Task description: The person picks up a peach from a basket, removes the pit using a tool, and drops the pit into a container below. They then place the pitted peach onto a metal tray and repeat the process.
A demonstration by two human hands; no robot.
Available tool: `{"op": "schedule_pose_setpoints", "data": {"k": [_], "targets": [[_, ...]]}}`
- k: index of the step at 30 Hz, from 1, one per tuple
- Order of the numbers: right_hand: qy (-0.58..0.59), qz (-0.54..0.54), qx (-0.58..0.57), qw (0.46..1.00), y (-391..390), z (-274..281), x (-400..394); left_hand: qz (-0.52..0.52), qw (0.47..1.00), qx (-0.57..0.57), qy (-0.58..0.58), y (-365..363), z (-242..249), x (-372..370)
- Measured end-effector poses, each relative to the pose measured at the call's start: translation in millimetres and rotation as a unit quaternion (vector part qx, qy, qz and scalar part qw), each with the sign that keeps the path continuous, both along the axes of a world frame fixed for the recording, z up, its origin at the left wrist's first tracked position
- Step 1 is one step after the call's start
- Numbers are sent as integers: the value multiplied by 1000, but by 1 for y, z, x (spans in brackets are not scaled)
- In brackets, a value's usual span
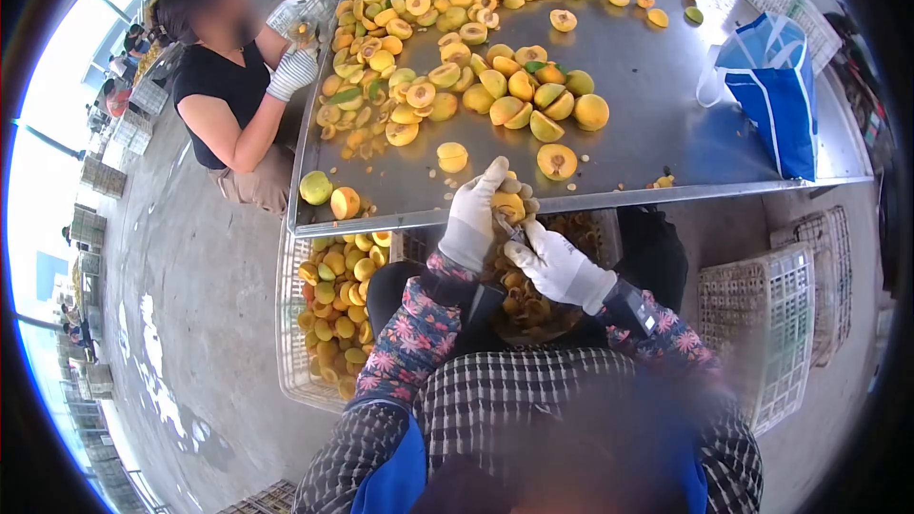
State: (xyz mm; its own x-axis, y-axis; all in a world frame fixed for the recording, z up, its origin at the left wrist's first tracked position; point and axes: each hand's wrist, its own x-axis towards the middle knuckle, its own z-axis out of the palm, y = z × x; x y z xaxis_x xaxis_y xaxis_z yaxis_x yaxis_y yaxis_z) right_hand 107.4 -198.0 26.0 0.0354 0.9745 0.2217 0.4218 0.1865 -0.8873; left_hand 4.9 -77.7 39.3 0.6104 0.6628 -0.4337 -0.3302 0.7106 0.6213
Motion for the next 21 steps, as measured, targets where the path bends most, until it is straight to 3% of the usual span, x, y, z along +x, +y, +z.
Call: {"op": "schedule_pose_setpoints", "data": {"k": [4,5,7,9,12,15,17,19,21], "targets": [[-85,0,-81,993,-7,1,3,-25,998,43,43,-3,11,-1],[-56,2,-77,995,-8,-1,2,-12,998,40,49,-6,14,0],[163,2,-135,977,-4,-6,-6,27,998,32,37,-11,14,4],[276,6,-229,933,-6,4,-7,76,997,21,7,-16,8,5],[-27,3,-110,994,-10,3,-2,47,999,10,-7,-13,5,3],[-45,5,-111,993,-11,1,0,-4,999,-36,10,-8,4,1],[126,23,-65,990,-7,-9,-11,31,999,9,-1,-14,1,2],[270,29,-137,953,-8,-6,-13,62,998,28,-6,-19,4,4],[379,25,-324,866,-16,30,-9,90,996,20,-5,-24,13,6]]}}
